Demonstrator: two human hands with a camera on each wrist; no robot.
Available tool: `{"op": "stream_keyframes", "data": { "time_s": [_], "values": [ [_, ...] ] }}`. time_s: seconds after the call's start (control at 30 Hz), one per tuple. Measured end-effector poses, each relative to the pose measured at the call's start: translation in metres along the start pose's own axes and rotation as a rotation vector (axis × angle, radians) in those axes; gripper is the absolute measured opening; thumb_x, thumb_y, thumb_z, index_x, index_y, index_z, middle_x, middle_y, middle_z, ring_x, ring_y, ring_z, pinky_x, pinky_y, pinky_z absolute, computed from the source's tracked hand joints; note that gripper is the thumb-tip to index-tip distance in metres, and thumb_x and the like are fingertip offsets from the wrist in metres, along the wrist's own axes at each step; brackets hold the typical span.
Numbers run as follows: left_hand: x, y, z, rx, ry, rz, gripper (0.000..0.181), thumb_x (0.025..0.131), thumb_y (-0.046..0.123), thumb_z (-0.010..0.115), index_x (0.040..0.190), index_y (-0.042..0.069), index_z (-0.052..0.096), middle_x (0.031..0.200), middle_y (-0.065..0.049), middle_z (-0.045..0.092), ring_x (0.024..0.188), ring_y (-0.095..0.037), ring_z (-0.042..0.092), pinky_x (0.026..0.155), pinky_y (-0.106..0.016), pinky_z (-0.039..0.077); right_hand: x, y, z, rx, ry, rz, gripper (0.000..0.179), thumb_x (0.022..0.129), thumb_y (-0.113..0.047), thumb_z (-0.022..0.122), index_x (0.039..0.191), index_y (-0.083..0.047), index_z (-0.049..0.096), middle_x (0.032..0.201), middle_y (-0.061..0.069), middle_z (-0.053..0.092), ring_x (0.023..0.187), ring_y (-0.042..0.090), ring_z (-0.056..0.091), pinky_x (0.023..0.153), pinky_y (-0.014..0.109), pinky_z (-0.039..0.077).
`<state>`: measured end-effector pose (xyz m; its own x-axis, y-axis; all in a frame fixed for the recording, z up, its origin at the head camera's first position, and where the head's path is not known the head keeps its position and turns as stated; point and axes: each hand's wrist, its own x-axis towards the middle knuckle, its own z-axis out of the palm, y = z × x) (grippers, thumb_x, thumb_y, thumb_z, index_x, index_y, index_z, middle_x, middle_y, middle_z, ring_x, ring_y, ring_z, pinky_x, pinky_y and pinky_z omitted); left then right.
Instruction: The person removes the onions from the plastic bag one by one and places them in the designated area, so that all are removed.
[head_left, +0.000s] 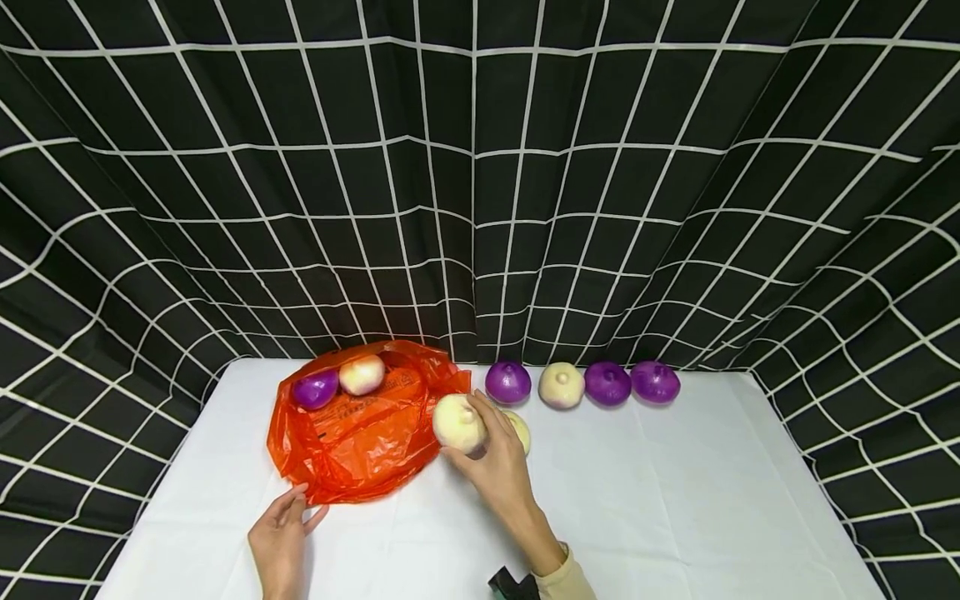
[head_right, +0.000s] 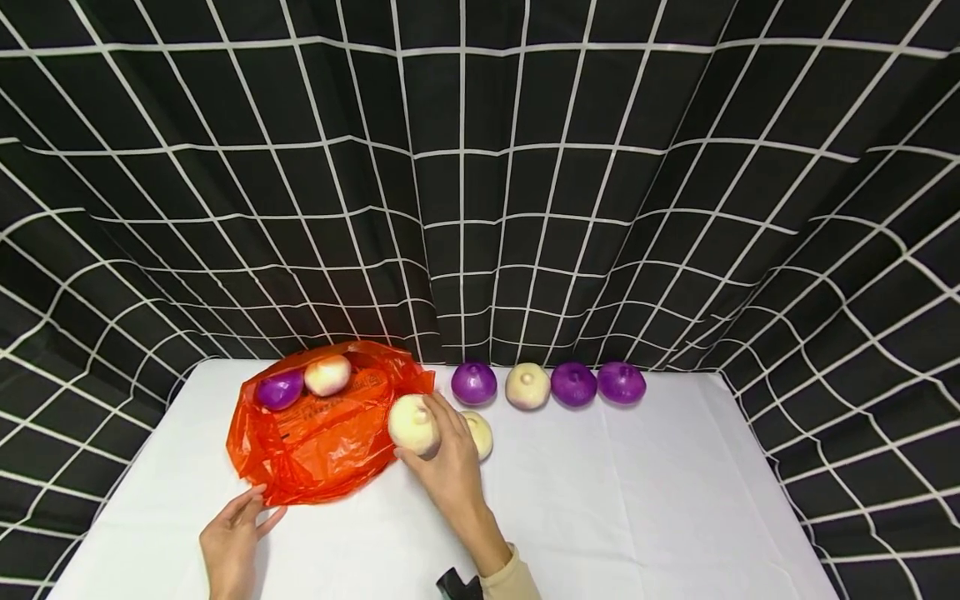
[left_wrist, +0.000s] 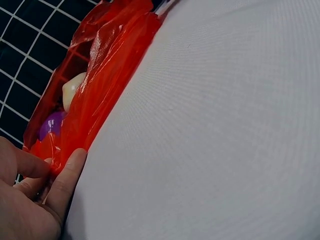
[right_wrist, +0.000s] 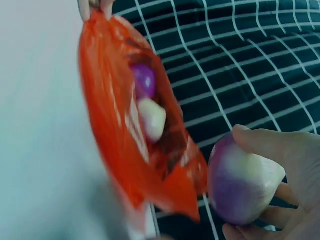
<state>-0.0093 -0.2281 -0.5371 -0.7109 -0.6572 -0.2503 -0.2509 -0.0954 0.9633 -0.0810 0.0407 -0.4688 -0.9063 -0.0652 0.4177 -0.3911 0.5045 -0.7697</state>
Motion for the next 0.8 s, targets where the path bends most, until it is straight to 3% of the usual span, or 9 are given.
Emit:
{"op": "stream_keyframes", "data": {
  "time_s": [0.4,0.63,0.8],
  "values": [
    [0.000,0.002,0.001,0.009,-0.006,-0.027,0.034,0.100,-0.001,0.043,0.128,-0.018,0.051,0.130,-0.035,0.048,0.072,0.012,0.059,0.071,-0.025,0.065,-0.001,0.024,-0.038,-0.071,0.084,0.094,0.078,0.064,-0.011,0.092,0.133,-0.002,0.057,0.137,0.015,0.056,0.128,0.033,0.051,0.112,0.050,0.043],
    [0.000,0.001,0.001,0.020,0.004,-0.020,0.032,0.100,-0.001,0.043,0.127,-0.016,0.053,0.128,-0.035,0.049,0.071,0.012,0.059,0.070,-0.024,0.065,-0.004,0.042,-0.058,-0.112,0.138,0.131,0.080,0.064,-0.006,0.091,0.134,0.000,0.054,0.137,0.016,0.055,0.117,0.032,0.057,0.103,0.045,0.051],
    [0.000,0.001,0.000,0.025,0.003,-0.019,0.032,0.100,-0.001,0.043,0.127,-0.016,0.053,0.128,-0.034,0.050,0.071,0.012,0.059,0.071,-0.024,0.065,-0.009,0.059,-0.071,-0.189,0.149,0.163,0.080,0.064,-0.007,0.091,0.135,0.002,0.053,0.136,0.020,0.054,0.123,0.038,0.053,0.107,0.052,0.047]
  ]
}}
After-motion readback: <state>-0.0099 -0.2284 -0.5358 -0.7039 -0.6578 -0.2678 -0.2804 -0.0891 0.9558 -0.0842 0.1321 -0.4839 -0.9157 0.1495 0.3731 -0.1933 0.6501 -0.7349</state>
